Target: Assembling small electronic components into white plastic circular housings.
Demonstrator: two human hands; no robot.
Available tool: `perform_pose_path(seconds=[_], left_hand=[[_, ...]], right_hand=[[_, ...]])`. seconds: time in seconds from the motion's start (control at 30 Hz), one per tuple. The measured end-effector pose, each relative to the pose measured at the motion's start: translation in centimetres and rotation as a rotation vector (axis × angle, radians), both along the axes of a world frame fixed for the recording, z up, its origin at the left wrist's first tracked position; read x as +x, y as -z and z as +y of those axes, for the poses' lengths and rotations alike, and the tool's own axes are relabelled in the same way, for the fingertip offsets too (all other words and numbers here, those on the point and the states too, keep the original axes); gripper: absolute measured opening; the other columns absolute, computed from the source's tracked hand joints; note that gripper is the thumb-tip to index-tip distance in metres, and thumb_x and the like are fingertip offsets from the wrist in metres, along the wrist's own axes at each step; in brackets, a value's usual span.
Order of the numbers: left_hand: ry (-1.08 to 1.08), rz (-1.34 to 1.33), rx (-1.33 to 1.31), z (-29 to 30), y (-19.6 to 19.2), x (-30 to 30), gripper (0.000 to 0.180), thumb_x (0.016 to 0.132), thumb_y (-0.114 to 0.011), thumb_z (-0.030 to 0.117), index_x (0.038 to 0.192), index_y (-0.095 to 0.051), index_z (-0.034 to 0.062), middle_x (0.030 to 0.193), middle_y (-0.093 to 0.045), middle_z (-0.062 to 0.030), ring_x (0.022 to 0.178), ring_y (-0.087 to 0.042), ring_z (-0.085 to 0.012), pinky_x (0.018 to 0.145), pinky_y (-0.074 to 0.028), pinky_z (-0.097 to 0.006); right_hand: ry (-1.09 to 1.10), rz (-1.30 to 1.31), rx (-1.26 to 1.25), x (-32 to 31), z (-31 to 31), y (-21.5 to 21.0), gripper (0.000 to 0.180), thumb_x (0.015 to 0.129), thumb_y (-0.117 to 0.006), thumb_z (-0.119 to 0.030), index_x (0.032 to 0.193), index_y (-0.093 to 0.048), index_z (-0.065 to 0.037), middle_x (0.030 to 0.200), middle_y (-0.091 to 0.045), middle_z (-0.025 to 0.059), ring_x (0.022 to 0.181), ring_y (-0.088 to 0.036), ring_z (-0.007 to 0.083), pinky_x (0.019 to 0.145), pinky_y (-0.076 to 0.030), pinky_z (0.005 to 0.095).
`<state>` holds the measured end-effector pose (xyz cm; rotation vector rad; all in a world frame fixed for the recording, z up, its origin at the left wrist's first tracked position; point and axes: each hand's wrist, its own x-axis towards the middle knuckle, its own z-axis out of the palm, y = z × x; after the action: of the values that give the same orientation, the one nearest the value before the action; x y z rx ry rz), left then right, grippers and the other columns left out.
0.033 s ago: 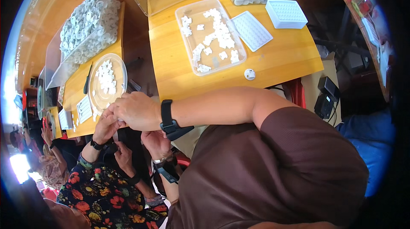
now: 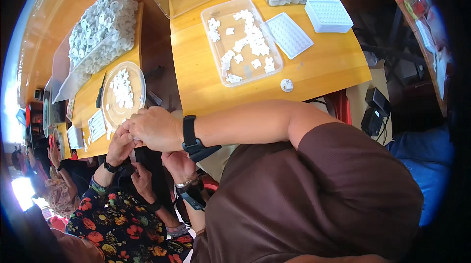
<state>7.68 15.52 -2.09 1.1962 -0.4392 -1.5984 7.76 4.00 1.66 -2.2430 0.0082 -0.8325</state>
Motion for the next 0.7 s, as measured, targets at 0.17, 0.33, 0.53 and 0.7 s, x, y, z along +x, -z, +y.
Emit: perform_pose_path(seconds=[0.17,0.33,0.53,0.7], left_hand=[[-0.295,0.23,-0.18,0.9,1.8,1.8,0.021,0.094,-0.049,0.015,0.11,-0.051,0.0007,0.094,-0.06,-0.0121,0.078,-0.061,-0.02,0.064,-0.051,-0.029],[-0.574,0.495,-0.345,1.5,5.1,3.6,0.018,0.092,-0.048,0.015,0.103,-0.052,0.0011,0.089,-0.06,-0.0131,0.069,-0.059,-0.0208,0.053,-0.049,-0.028],[-0.567,0.4,-0.414,0.2,1.2,1.7,0.018,0.093,-0.044,0.016,0.097,-0.051,-0.0008,0.083,-0.052,-0.0149,0.059,-0.046,-0.0197,0.047,-0.042,-0.027],[-0.421,0.389,-0.419,-4.4,-0.3,-0.4,0.019,0.092,-0.046,0.017,0.095,-0.051,-0.0009,0.082,-0.052,-0.0143,0.059,-0.047,-0.0199,0.045,-0.04,-0.026]], right_hand=[[-0.029,-0.014,-0.075,-1.7,0.9,-0.9,0.015,0.074,-0.064,-0.017,0.083,-0.062,-0.005,0.084,-0.059,0.0093,0.084,-0.06,0.0252,0.071,-0.05,0.0384],[-0.187,0.036,-0.13,-11.4,-4.2,-1.6,0.012,0.08,-0.059,-0.018,0.075,-0.062,-0.008,0.075,-0.058,0.0052,0.079,-0.059,0.0217,0.066,-0.049,0.0352],[0.303,0.394,0.046,-25.8,-11.6,-3.2,0.011,0.08,-0.063,-0.016,0.082,-0.065,-0.006,0.076,-0.062,0.0098,0.073,-0.061,0.0299,0.067,-0.049,0.0375],[0.516,0.585,-0.046,-29.5,-13.0,-0.2,0.024,0.075,-0.068,-0.023,0.09,-0.065,-0.005,0.083,-0.062,0.0113,0.078,-0.06,0.0296,0.068,-0.048,0.0383]])
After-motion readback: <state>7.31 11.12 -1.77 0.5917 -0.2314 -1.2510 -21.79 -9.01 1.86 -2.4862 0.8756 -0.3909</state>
